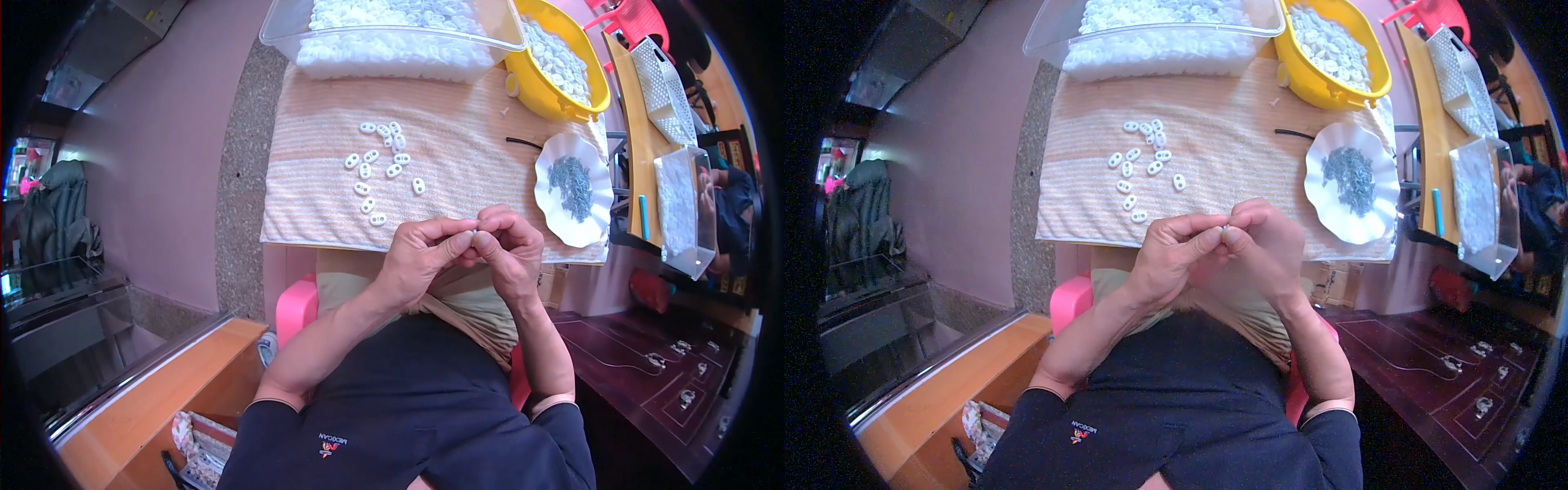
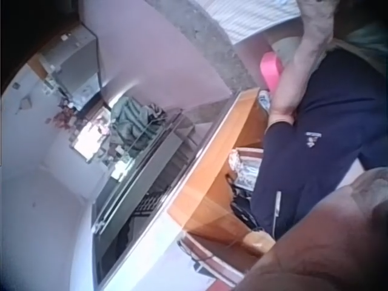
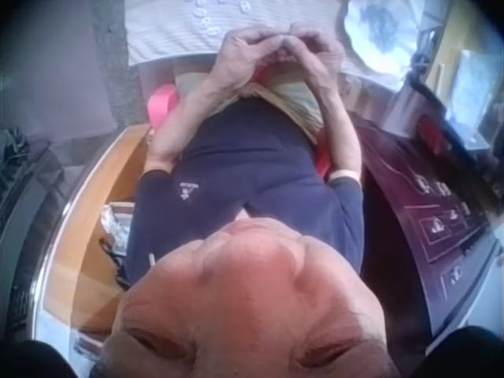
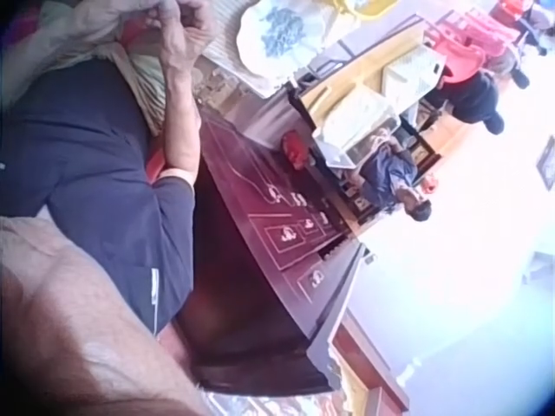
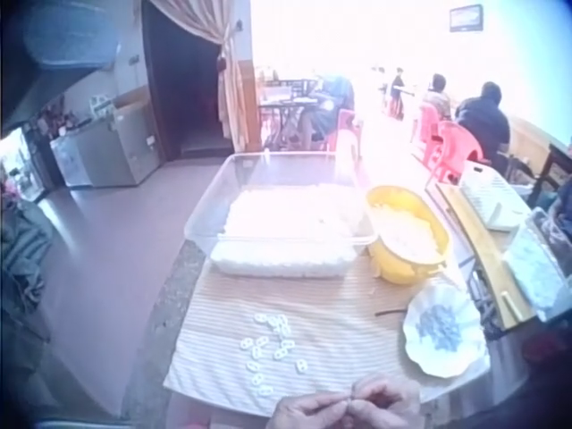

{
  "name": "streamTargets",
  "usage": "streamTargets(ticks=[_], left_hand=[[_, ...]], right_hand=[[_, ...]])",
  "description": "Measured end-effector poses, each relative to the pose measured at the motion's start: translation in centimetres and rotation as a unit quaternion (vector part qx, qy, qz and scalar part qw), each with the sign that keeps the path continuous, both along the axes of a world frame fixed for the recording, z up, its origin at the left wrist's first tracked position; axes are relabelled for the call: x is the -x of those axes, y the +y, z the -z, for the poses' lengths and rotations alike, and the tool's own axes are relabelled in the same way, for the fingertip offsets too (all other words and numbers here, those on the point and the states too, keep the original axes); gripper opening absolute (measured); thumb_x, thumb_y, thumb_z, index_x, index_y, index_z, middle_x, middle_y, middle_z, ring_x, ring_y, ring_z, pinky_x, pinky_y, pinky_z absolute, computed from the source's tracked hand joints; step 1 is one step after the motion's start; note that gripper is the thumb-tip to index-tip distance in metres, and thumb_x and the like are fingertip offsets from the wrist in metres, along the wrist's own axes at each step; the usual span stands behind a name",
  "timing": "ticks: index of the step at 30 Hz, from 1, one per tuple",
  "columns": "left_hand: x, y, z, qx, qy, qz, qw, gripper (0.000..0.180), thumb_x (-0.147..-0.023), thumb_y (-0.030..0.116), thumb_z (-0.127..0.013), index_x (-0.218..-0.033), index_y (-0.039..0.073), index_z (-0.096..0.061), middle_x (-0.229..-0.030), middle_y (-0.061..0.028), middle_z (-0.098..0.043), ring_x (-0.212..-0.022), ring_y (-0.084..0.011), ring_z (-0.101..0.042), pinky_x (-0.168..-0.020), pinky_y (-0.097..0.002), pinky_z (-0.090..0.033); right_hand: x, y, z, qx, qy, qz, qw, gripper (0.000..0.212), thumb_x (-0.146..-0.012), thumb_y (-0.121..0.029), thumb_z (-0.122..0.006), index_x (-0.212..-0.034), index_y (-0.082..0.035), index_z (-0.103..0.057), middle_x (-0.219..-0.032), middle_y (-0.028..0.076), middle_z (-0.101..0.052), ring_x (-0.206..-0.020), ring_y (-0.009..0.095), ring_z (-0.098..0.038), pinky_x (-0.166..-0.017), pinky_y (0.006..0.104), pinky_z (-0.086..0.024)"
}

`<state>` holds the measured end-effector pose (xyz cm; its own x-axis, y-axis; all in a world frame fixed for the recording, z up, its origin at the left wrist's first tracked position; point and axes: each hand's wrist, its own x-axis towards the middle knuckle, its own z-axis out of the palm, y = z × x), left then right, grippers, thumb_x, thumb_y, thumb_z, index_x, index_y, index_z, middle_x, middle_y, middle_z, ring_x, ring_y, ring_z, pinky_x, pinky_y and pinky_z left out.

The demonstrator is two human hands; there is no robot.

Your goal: Manually assembling small white plastic components by inserting tiny grey plastic pieces into them at a workbench.

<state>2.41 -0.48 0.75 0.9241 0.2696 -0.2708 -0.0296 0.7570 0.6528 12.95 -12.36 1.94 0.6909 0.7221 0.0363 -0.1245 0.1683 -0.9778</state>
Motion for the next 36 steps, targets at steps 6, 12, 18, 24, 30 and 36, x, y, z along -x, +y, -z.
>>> streamTargets(ticks=[6, 12, 18, 24, 30, 36], left_hand=[[0.3, 0.1, 0.0, 0.021, -0.010, 0.013, 1.000, 0.026, -0.093, 0.010, -0.061, -0.114, -0.004, -0.062, -0.094, -0.0075, -0.067, -0.080, -0.0105, -0.063, -0.073, -0.0212, -0.054], [0.5, 0.6, -0.3, 0.041, 0.027, 0.016, 0.999, 0.025, -0.093, 0.010, -0.060, -0.114, -0.005, -0.061, -0.093, -0.0086, -0.067, -0.081, -0.0111, -0.065, -0.074, -0.0238, -0.057], [0.5, 0.6, 0.3, 0.051, 0.025, -0.006, 0.998, 0.024, -0.093, 0.009, -0.061, -0.112, -0.005, -0.060, -0.093, -0.0100, -0.067, -0.079, -0.0118, -0.066, -0.072, -0.0240, -0.058], [0.5, 0.7, -0.2, 0.064, 0.053, -0.018, 0.996, 0.021, -0.091, 0.008, -0.063, -0.109, -0.004, -0.061, -0.090, -0.0092, -0.067, -0.077, -0.0122, -0.066, -0.071, -0.0242, -0.058], [0.6, 0.7, -0.3, 0.067, 0.047, -0.017, 0.996, 0.018, -0.090, 0.007, -0.064, -0.105, -0.003, -0.062, -0.089, -0.0087, -0.067, -0.077, -0.0115, -0.066, -0.070, -0.0235, -0.058], [0.7, 0.6, -0.3, 0.063, 0.054, -0.029, 0.996, 0.015, -0.088, 0.006, -0.065, -0.102, 0.001, -0.064, -0.082, -0.0078, -0.068, -0.070, -0.0121, -0.065, -0.064, -0.0229, -0.055]], right_hand=[[-0.1, 0.1, -0.2, 0.039, -0.099, 0.008, 0.994, 0.010, -0.081, 0.006, -0.067, -0.086, 0.003, -0.058, -0.090, 0.009, -0.058, -0.072, 0.013, -0.061, -0.060, 0.0233, -0.051], [-0.3, 0.1, -0.2, 0.108, -0.169, 0.035, 0.979, 0.008, -0.080, 0.002, -0.069, -0.086, 0.002, -0.063, -0.086, 0.008, -0.063, -0.076, 0.012, -0.061, -0.066, 0.0238, -0.050], [-0.2, 0.2, -0.1, 0.118, -0.171, 0.008, 0.978, 0.005, -0.086, 0.000, -0.066, -0.090, 0.003, -0.064, -0.089, 0.006, -0.060, -0.078, 0.009, -0.054, -0.068, 0.0207, -0.043], [-0.4, 0.3, -0.3, 0.118, -0.167, -0.001, 0.979, 0.004, -0.086, 0.000, -0.065, -0.088, 0.003, -0.064, -0.086, 0.006, -0.060, -0.078, 0.010, -0.054, -0.069, 0.0217, -0.043], [-0.8, 0.0, -0.2, 0.115, -0.163, -0.030, 0.979, 0.005, -0.086, -0.001, -0.066, -0.087, 0.003, -0.064, -0.085, 0.006, -0.060, -0.079, 0.011, -0.055, -0.069, 0.0224, -0.043], [-0.7, -0.1, -0.3, 0.125, -0.128, -0.068, 0.981, 0.006, -0.086, 0.000, -0.065, -0.090, 0.004, -0.064, -0.090, 0.008, -0.060, -0.081, 0.012, -0.056, -0.072, 0.0230, -0.047]])
